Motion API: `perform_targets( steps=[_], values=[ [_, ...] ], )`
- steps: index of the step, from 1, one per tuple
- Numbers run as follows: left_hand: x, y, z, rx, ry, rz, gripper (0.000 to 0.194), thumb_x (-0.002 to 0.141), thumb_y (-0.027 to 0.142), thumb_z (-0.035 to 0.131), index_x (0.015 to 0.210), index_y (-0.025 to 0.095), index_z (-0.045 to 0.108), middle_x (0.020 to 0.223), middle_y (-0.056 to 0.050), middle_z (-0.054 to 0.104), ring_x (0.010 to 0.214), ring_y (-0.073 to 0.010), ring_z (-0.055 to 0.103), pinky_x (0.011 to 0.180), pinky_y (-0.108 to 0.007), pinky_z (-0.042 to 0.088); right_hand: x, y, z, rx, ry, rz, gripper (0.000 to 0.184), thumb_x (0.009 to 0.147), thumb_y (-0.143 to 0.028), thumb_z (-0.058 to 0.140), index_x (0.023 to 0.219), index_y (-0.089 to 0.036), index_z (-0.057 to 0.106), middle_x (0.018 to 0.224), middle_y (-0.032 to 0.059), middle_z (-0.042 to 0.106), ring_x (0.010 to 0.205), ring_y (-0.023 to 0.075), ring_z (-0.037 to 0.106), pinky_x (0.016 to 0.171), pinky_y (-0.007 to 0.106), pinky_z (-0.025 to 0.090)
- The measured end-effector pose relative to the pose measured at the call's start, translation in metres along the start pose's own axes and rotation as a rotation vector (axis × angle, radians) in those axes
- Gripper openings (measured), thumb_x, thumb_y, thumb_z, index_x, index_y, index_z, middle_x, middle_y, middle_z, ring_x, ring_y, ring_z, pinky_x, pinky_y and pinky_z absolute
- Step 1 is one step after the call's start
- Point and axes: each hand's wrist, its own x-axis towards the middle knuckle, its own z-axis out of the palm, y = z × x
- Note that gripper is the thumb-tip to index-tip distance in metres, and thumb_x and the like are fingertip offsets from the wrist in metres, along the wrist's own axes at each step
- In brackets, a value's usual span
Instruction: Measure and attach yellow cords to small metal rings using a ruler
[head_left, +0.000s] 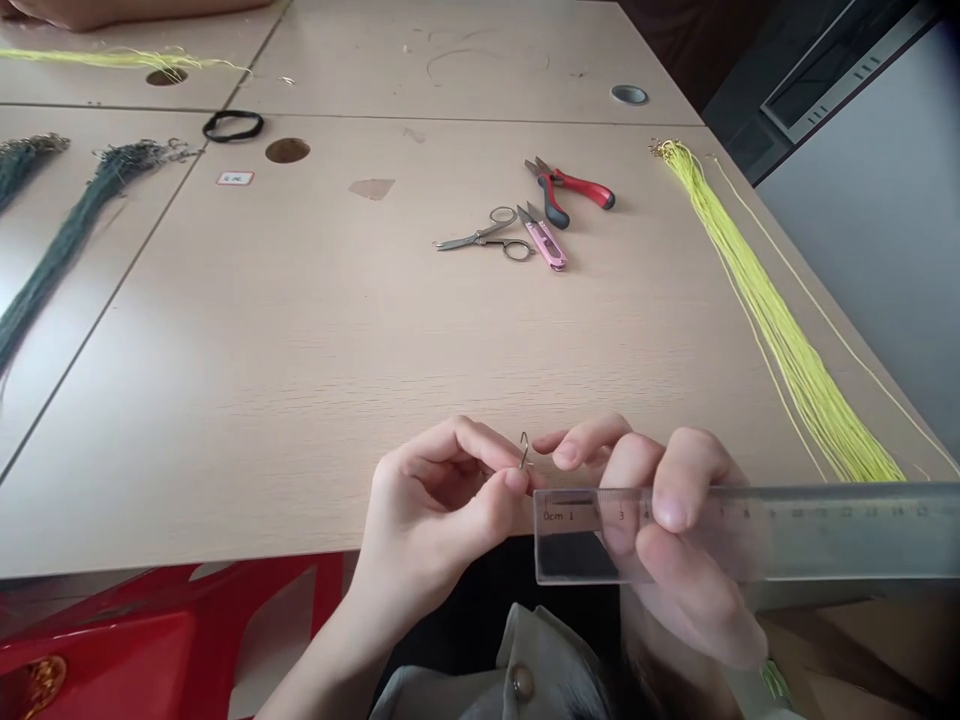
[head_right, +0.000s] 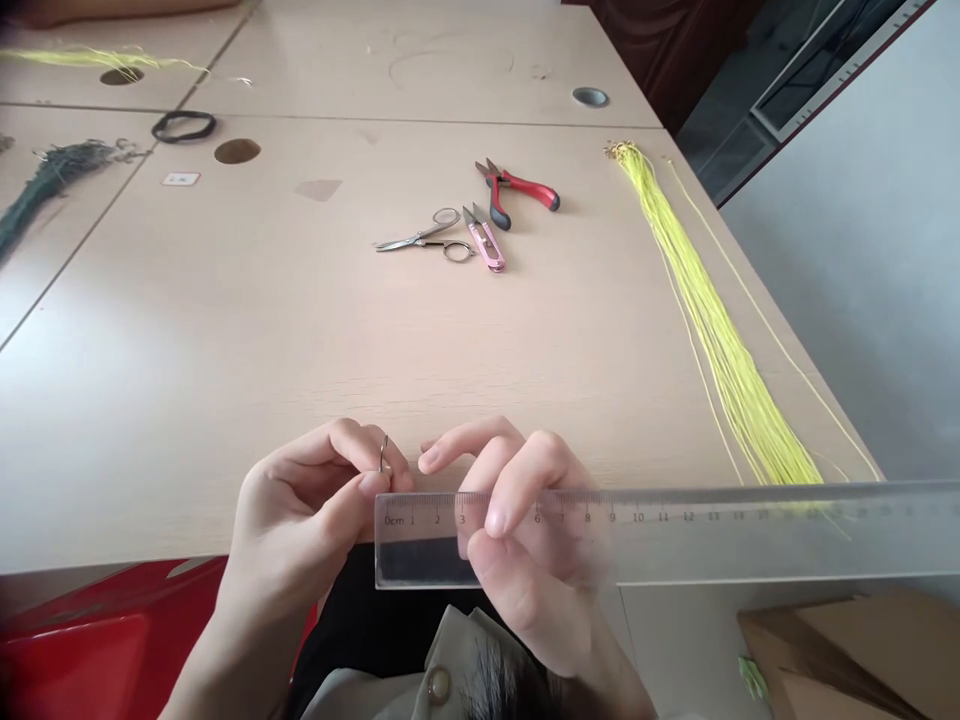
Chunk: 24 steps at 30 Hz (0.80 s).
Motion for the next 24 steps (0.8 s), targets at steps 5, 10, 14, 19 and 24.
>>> perform_targets(
  steps=[5, 10, 14, 19, 24],
  values=[
    [-0.0016, 0.0011, 0.0001, 0.011, -0.008, -0.001, 0.013, 0.079, 0.016, 0.066, 0.067, 0.020, 0.065, 0.067, 0.003, 0.065, 0.064, -0.0067, 0.058, 0.058, -0.013, 0.049, 0.0015, -0.0030, 0.0024, -0.013, 0.040, 0.035, 0.011, 0.079, -0.016, 0.056, 0.076, -0.024, 0.049, 0.057, -0.0018, 0.045, 0.090, 0.0209, 0.055, 0.086, 0.042, 0.045],
    [-0.0029, 0.0007, 0.0004, 0.050, 0.032, 0.006, 0.012, 0.078, 0.014, 0.067, 0.071, 0.023, 0.069, 0.070, 0.004, 0.068, 0.064, -0.0055, 0.060, 0.058, -0.009, 0.051, 0.0021, -0.0032, 0.0037, -0.010, 0.050, 0.055, 0.011, 0.079, -0.015, 0.055, 0.076, -0.024, 0.050, 0.058, -0.0011, 0.046, 0.087, 0.0222, 0.058, 0.084, 0.045, 0.047],
    [-0.0042, 0.0004, 0.0034, 0.080, 0.043, 0.022, 0.013, 0.078, 0.014, 0.067, 0.073, 0.025, 0.071, 0.072, 0.004, 0.071, 0.068, -0.0061, 0.064, 0.061, -0.008, 0.052, 0.0007, -0.0036, 0.0030, 0.021, 0.043, 0.079, 0.010, 0.081, -0.015, 0.053, 0.078, -0.025, 0.051, 0.060, -0.0005, 0.046, 0.091, 0.0237, 0.058, 0.086, 0.049, 0.047],
    [-0.0050, 0.0017, 0.0092, 0.128, 0.150, 0.086, 0.014, 0.075, 0.011, 0.068, 0.069, 0.023, 0.071, 0.072, 0.003, 0.072, 0.068, -0.0071, 0.066, 0.057, -0.007, 0.051, 0.0002, -0.0038, 0.0029, 0.040, 0.055, 0.085, 0.010, 0.080, -0.014, 0.053, 0.077, -0.023, 0.051, 0.061, -0.0006, 0.046, 0.089, 0.0229, 0.060, 0.084, 0.046, 0.048],
    [-0.0048, 0.0016, 0.0079, 0.157, 0.100, 0.097, 0.014, 0.075, 0.011, 0.068, 0.069, 0.023, 0.071, 0.071, 0.003, 0.071, 0.065, -0.0084, 0.065, 0.054, -0.010, 0.051, 0.0010, -0.0023, 0.0028, 0.030, 0.085, 0.102, 0.010, 0.080, -0.015, 0.055, 0.077, -0.024, 0.051, 0.061, -0.0014, 0.046, 0.087, 0.0226, 0.061, 0.084, 0.046, 0.048]
  ],
)
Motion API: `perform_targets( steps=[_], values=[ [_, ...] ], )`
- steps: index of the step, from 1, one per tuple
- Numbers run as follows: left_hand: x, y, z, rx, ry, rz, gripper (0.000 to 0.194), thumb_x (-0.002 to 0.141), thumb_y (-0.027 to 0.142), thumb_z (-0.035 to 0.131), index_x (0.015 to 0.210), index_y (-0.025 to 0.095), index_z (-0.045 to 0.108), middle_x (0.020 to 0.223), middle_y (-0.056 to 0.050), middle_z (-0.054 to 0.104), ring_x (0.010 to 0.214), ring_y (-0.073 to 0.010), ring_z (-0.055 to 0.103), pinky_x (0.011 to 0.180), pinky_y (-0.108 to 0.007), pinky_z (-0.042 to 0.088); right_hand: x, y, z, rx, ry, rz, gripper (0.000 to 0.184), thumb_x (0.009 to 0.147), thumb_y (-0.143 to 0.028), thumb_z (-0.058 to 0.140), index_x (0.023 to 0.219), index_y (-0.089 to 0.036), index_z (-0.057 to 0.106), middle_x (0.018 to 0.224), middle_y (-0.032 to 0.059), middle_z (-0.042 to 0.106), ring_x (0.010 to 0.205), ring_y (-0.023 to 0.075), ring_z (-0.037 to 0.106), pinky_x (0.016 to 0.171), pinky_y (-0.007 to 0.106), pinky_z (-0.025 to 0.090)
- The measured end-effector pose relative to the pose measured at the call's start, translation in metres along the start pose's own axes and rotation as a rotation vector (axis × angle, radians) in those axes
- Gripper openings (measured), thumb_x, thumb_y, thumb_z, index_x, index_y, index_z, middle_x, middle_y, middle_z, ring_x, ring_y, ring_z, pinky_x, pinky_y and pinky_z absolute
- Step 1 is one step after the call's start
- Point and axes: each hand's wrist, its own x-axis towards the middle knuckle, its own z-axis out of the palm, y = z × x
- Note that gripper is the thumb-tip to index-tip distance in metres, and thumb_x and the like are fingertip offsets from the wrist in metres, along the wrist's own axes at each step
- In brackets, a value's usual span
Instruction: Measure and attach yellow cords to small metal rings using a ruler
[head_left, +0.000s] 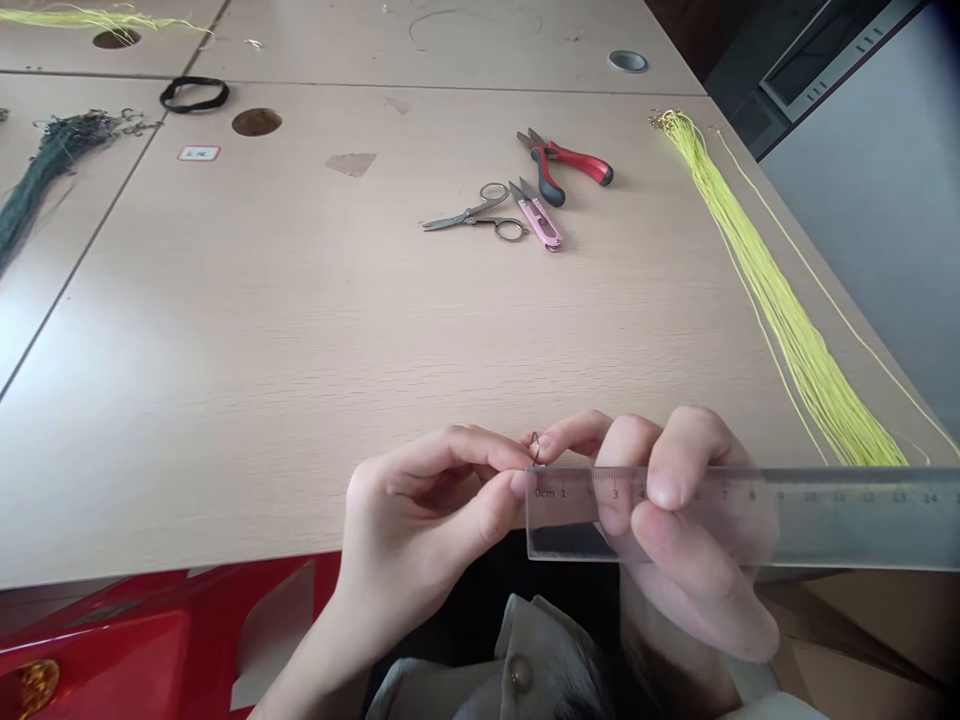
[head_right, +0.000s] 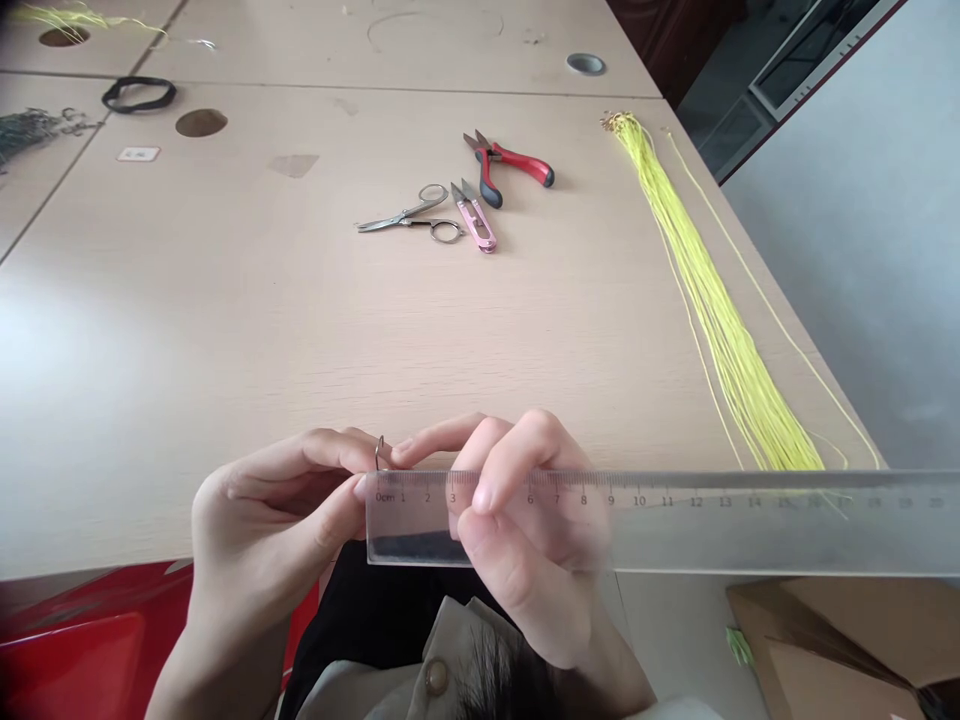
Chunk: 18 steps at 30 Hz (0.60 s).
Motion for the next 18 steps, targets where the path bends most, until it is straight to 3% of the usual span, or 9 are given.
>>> perform_targets(
  steps=[3, 6, 12, 18],
  values=[
    [0.0001, -0.0003, -0.0031, 0.020, 0.011, 0.007, 0.011, 0.076, 0.015, 0.068, 0.069, 0.023, 0.070, 0.070, 0.002, 0.071, 0.062, -0.0098, 0.064, 0.051, -0.013, 0.051, 0.0006, -0.0008, 0.0000, 0.018, -0.001, -0.003, 0.011, 0.079, -0.014, 0.055, 0.077, -0.024, 0.051, 0.061, -0.0012, 0.046, 0.084, 0.0220, 0.061, 0.079, 0.045, 0.051],
    [-0.0001, 0.0002, -0.0048, 0.098, -0.051, 0.000, 0.009, 0.078, 0.018, 0.067, 0.071, 0.023, 0.069, 0.073, 0.001, 0.071, 0.063, -0.0108, 0.064, 0.052, -0.015, 0.051, 0.0005, -0.0022, 0.0002, 0.018, -0.002, -0.012, 0.011, 0.080, -0.013, 0.054, 0.077, -0.024, 0.052, 0.061, -0.0012, 0.046, 0.083, 0.0212, 0.061, 0.079, 0.044, 0.051],
    [-0.0016, -0.0006, 0.0015, 0.027, 0.033, 0.044, 0.009, 0.076, 0.016, 0.067, 0.069, 0.021, 0.068, 0.071, 0.000, 0.070, 0.063, -0.0117, 0.064, 0.054, -0.016, 0.052, -0.0003, -0.0019, -0.0007, 0.037, -0.004, -0.003, 0.012, 0.080, -0.012, 0.055, 0.078, -0.024, 0.053, 0.063, -0.0024, 0.047, 0.062, 0.0120, 0.052, 0.080, 0.040, 0.051],
    [-0.0014, -0.0009, 0.0022, -0.020, 0.019, 0.036, 0.010, 0.076, 0.015, 0.066, 0.069, 0.021, 0.068, 0.069, 0.000, 0.069, 0.061, -0.0101, 0.061, 0.052, -0.015, 0.048, 0.0004, -0.0029, -0.0002, 0.034, -0.006, 0.036, 0.009, 0.081, -0.017, 0.056, 0.078, -0.024, 0.052, 0.063, -0.0015, 0.048, 0.083, 0.0194, 0.060, 0.079, 0.043, 0.052]
  ],
)
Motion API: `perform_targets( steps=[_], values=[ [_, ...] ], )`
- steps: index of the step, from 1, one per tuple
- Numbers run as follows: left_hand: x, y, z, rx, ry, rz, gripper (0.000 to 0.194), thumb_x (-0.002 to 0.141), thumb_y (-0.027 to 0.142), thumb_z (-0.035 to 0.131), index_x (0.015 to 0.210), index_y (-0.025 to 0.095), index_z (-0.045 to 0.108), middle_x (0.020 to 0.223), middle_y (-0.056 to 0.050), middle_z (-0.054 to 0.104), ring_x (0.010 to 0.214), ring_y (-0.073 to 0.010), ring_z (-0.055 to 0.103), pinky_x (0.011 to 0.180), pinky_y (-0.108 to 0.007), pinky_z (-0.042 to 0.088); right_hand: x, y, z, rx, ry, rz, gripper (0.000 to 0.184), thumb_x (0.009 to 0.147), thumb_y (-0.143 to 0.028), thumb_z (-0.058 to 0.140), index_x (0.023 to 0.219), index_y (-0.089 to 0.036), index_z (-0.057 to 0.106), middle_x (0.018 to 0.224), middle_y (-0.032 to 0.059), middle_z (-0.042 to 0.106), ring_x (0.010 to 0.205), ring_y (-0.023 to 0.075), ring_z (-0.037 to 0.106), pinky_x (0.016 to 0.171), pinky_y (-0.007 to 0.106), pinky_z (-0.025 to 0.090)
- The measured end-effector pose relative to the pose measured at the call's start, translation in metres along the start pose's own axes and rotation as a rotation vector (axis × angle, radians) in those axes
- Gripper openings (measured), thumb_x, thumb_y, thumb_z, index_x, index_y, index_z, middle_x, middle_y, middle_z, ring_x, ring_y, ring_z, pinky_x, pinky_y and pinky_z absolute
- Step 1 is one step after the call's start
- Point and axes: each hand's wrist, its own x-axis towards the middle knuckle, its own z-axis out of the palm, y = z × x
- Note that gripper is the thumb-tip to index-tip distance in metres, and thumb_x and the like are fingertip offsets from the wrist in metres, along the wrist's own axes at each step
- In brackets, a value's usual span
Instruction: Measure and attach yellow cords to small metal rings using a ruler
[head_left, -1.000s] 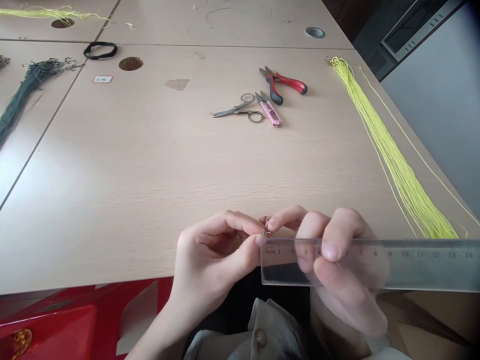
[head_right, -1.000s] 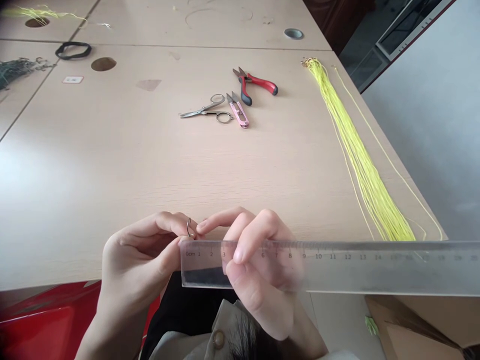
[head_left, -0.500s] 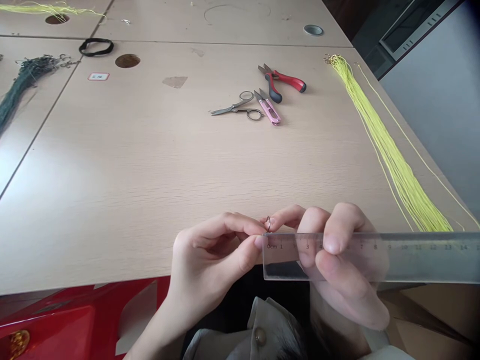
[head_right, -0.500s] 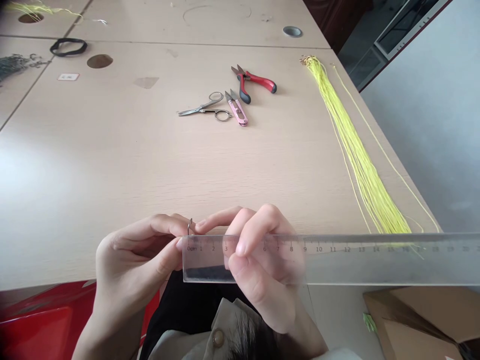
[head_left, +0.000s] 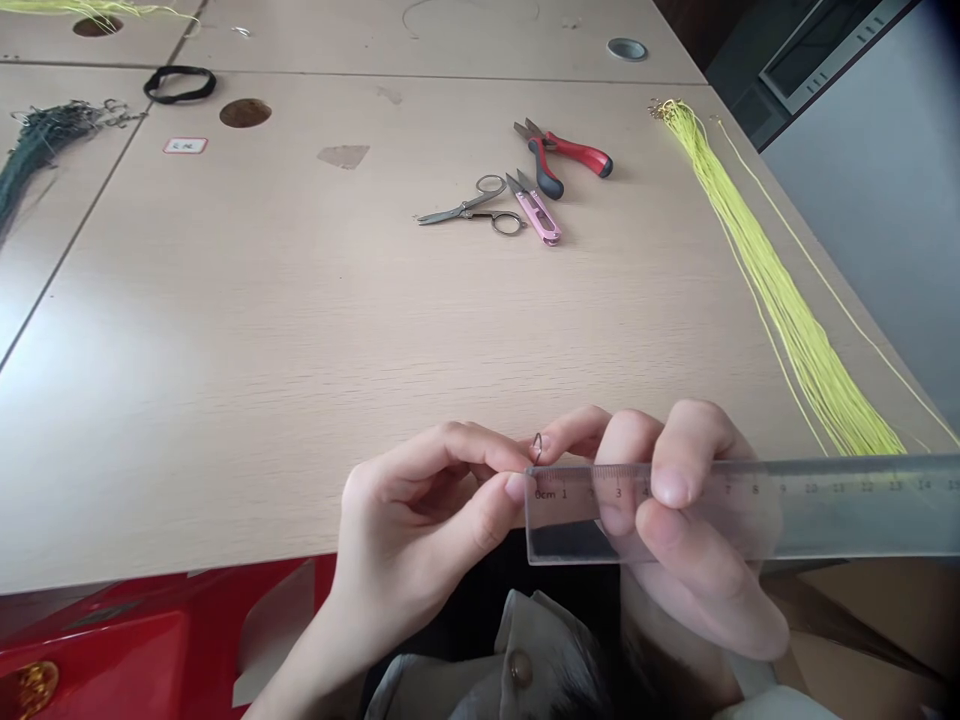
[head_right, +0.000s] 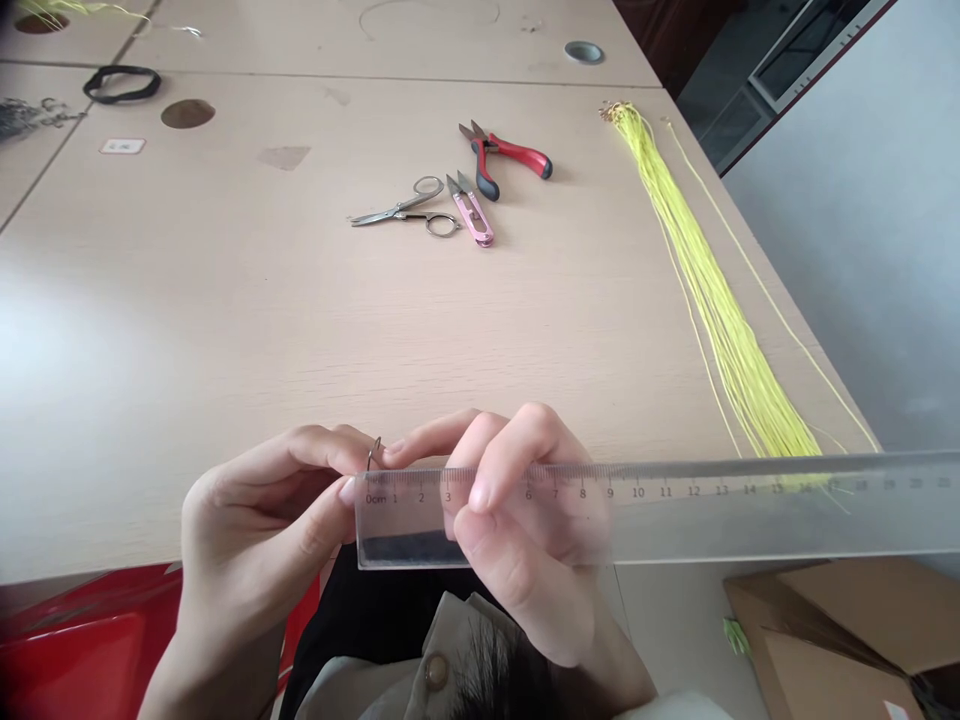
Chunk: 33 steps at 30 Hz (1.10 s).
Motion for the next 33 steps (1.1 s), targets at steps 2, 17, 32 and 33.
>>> perform_targets(
  steps=[2, 17, 32, 33],
  values=[
    [0.000, 0.001, -0.001, 0.004, -0.002, -0.011, 0.010, 0.075, 0.016, 0.066, 0.068, 0.021, 0.068, 0.067, 0.000, 0.068, 0.058, -0.0102, 0.059, 0.050, -0.016, 0.048, 0.000, -0.001, 0.000, 0.003, -0.002, 0.026, 0.009, 0.081, -0.017, 0.056, 0.078, -0.025, 0.053, 0.063, -0.0014, 0.048, 0.083, 0.0200, 0.060, 0.077, 0.043, 0.053],
    [0.001, 0.002, -0.001, -0.030, -0.047, -0.014, 0.013, 0.077, 0.010, 0.065, 0.069, 0.020, 0.068, 0.065, 0.003, 0.065, 0.059, -0.0077, 0.058, 0.053, -0.014, 0.048, 0.000, -0.001, -0.005, -0.010, -0.060, 0.013, 0.008, 0.083, -0.018, 0.054, 0.079, -0.024, 0.052, 0.064, -0.0023, 0.047, 0.088, 0.0193, 0.062, 0.085, 0.040, 0.050],
    [0.000, -0.001, -0.007, -0.048, -0.121, 0.027, 0.010, 0.080, 0.011, 0.063, 0.076, 0.019, 0.068, 0.073, 0.000, 0.069, 0.064, -0.0080, 0.061, 0.057, -0.013, 0.051, 0.004, 0.002, -0.012, -0.075, -0.151, -0.040, 0.006, 0.084, -0.020, 0.053, 0.081, -0.024, 0.050, 0.063, -0.0024, 0.048, 0.085, 0.0184, 0.060, 0.086, 0.039, 0.047],
    [0.001, -0.002, -0.008, -0.049, -0.154, 0.040, 0.010, 0.080, 0.011, 0.063, 0.077, 0.019, 0.068, 0.074, 0.000, 0.069, 0.065, -0.0077, 0.061, 0.058, -0.013, 0.051, 0.004, 0.002, -0.012, -0.073, -0.151, -0.039, 0.006, 0.084, -0.021, 0.054, 0.081, -0.024, 0.050, 0.063, -0.0026, 0.048, 0.086, 0.0184, 0.060, 0.085, 0.038, 0.048]
  ],
)
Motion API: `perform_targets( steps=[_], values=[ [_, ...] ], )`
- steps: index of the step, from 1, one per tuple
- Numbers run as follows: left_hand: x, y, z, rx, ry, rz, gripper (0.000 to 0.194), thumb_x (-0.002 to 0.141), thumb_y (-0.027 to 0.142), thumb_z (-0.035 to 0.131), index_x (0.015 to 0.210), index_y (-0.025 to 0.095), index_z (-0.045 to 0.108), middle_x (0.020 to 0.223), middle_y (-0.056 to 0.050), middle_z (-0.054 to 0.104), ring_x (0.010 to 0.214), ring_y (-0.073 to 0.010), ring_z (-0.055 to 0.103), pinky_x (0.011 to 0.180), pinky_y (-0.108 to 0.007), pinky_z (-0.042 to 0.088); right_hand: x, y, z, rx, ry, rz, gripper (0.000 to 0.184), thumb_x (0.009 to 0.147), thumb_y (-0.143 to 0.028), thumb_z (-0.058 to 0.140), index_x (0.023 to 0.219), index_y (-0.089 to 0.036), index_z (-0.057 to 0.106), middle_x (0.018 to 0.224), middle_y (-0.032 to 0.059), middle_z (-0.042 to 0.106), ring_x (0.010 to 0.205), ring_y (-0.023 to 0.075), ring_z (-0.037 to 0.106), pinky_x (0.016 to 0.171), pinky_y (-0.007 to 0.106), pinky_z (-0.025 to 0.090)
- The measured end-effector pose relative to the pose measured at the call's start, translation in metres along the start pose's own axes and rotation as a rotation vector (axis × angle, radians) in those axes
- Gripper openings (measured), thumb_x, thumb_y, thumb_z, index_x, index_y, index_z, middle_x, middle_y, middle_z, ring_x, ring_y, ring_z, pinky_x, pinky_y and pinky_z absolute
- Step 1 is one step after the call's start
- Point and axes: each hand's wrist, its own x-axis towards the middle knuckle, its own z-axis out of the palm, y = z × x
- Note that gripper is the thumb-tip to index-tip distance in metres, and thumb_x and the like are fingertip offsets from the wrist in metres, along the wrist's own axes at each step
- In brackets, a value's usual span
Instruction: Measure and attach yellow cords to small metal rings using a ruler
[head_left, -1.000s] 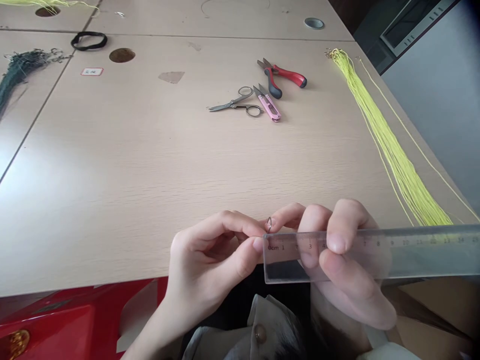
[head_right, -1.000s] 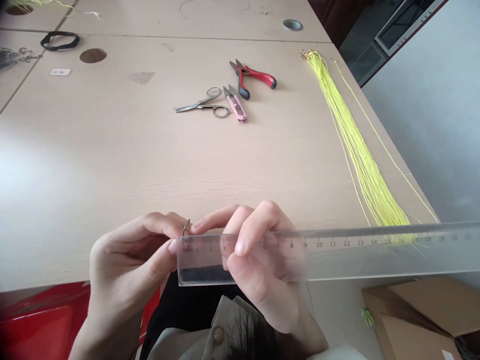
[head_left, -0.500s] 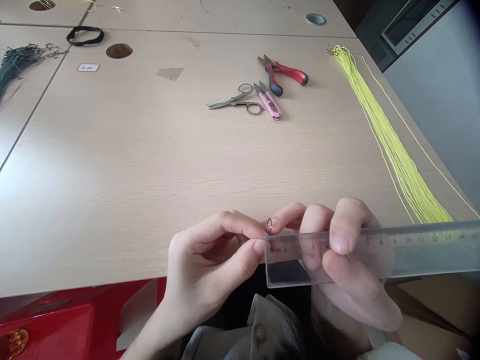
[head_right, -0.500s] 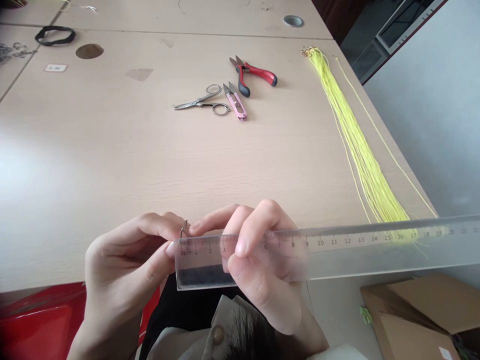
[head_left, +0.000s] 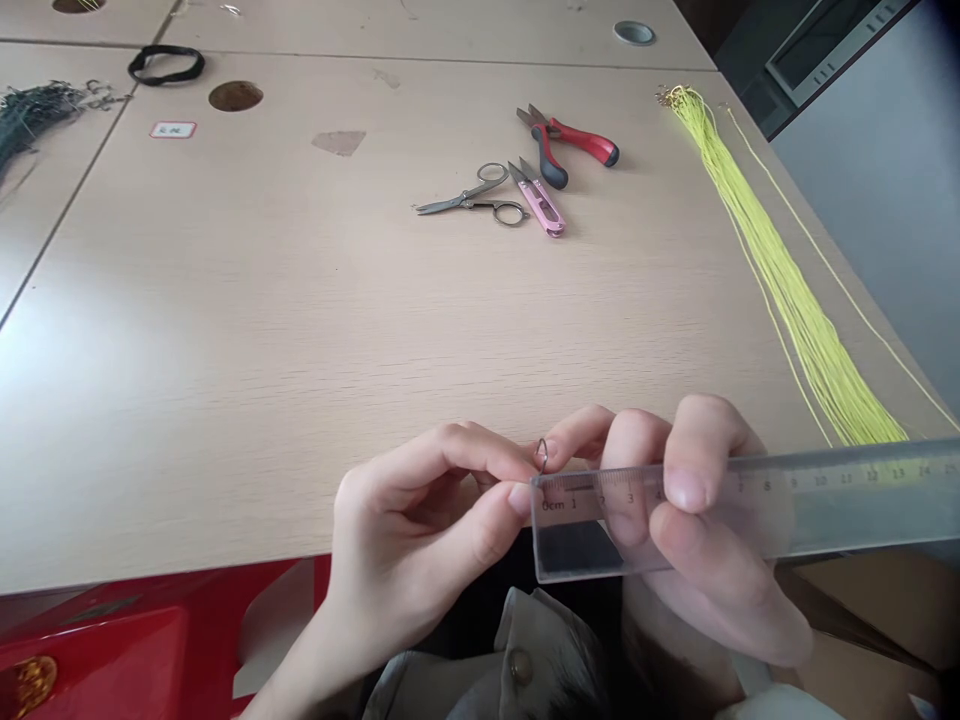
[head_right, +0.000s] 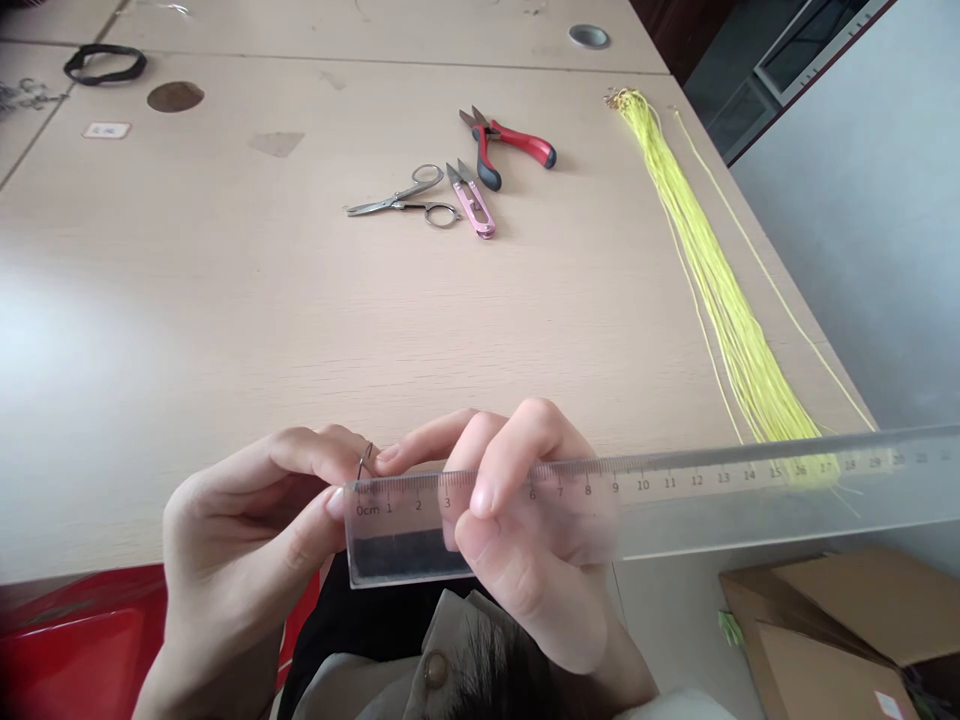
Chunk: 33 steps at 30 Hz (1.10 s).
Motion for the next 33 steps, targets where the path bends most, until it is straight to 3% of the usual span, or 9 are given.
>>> perform_targets(
  steps=[3, 22, 33],
  values=[
    [0.0002, -0.0030, -0.0044, -0.002, -0.048, 0.034, 0.009, 0.081, 0.010, 0.062, 0.080, 0.018, 0.068, 0.075, 0.001, 0.067, 0.067, -0.0065, 0.061, 0.060, -0.012, 0.051, -0.0005, 0.0009, 0.0010, 0.012, 0.012, 0.004, 0.007, 0.084, -0.021, 0.054, 0.081, -0.024, 0.049, 0.064, -0.0030, 0.048, 0.090, 0.0188, 0.061, 0.085, 0.037, 0.048],
    [0.0006, -0.0033, -0.0051, -0.038, -0.091, 0.071, 0.014, 0.082, 0.004, 0.058, 0.084, 0.015, 0.066, 0.078, 0.000, 0.067, 0.072, -0.0064, 0.061, 0.065, -0.012, 0.052, -0.0023, -0.0012, 0.0044, 0.035, 0.037, 0.033, 0.008, 0.084, -0.021, 0.055, 0.082, -0.024, 0.049, 0.064, -0.0028, 0.048, 0.089, 0.0180, 0.058, 0.084, 0.038, 0.048],
    [-0.0012, -0.0004, -0.0052, 0.033, -0.051, 0.041, 0.011, 0.082, 0.008, 0.061, 0.081, 0.017, 0.067, 0.076, -0.001, 0.067, 0.070, -0.0091, 0.063, 0.061, -0.015, 0.052, -0.0029, -0.0010, 0.0032, 0.068, 0.015, 0.040, 0.007, 0.085, -0.019, 0.054, 0.083, -0.024, 0.049, 0.067, -0.0024, 0.048, 0.093, 0.0173, 0.058, 0.087, 0.038, 0.048]
  ],
)
